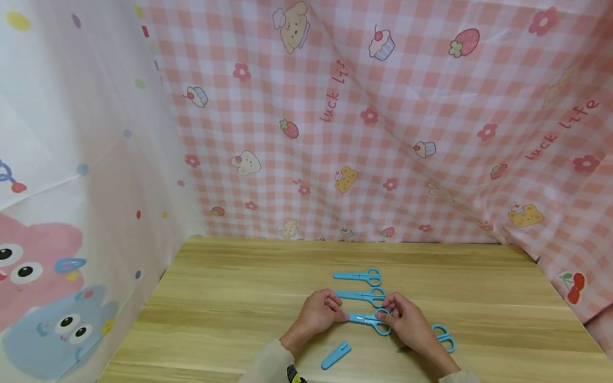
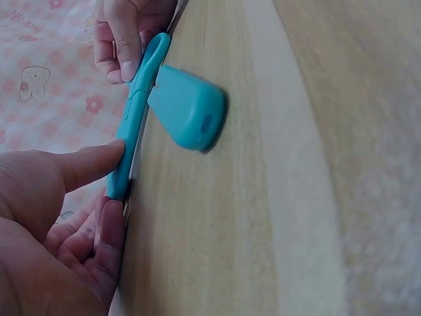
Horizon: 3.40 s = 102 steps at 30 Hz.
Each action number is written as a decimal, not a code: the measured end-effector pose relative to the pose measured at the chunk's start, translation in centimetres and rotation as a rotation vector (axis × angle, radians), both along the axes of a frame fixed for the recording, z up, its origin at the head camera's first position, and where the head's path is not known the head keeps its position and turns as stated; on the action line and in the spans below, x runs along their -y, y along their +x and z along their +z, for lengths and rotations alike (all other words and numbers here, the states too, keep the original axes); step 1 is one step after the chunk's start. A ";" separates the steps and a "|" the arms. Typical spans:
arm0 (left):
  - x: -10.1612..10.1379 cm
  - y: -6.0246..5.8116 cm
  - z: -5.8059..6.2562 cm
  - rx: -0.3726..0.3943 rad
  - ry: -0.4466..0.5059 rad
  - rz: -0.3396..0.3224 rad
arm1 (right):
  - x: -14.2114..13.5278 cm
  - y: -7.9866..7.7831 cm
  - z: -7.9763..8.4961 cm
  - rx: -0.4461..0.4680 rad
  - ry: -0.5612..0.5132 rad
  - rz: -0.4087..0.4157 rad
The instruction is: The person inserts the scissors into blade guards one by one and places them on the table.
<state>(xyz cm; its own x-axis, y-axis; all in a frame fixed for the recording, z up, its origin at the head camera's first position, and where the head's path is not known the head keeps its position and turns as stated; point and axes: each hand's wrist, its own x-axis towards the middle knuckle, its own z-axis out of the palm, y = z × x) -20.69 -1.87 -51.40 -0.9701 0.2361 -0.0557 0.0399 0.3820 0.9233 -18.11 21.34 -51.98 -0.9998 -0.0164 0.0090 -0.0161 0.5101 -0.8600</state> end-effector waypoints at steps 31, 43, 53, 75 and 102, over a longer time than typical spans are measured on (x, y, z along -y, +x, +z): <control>-0.3 0.2 0.1 0.008 -0.034 0.051 | 0.1 -0.1 0.0 -0.001 0.057 -0.030; 0.0 0.3 0.3 0.050 0.011 0.076 | -0.1 -0.5 0.2 0.003 0.002 -0.018; 1.0 0.5 0.4 0.106 0.053 0.115 | -0.8 -0.2 1.5 0.015 -0.091 0.014; 3.2 1.9 0.8 0.192 0.082 0.029 | -6.6 0.7 3.5 -0.036 0.028 0.150; 3.8 3.9 1.4 0.214 0.052 -0.197 | -12.4 2.6 1.0 0.032 -0.058 0.296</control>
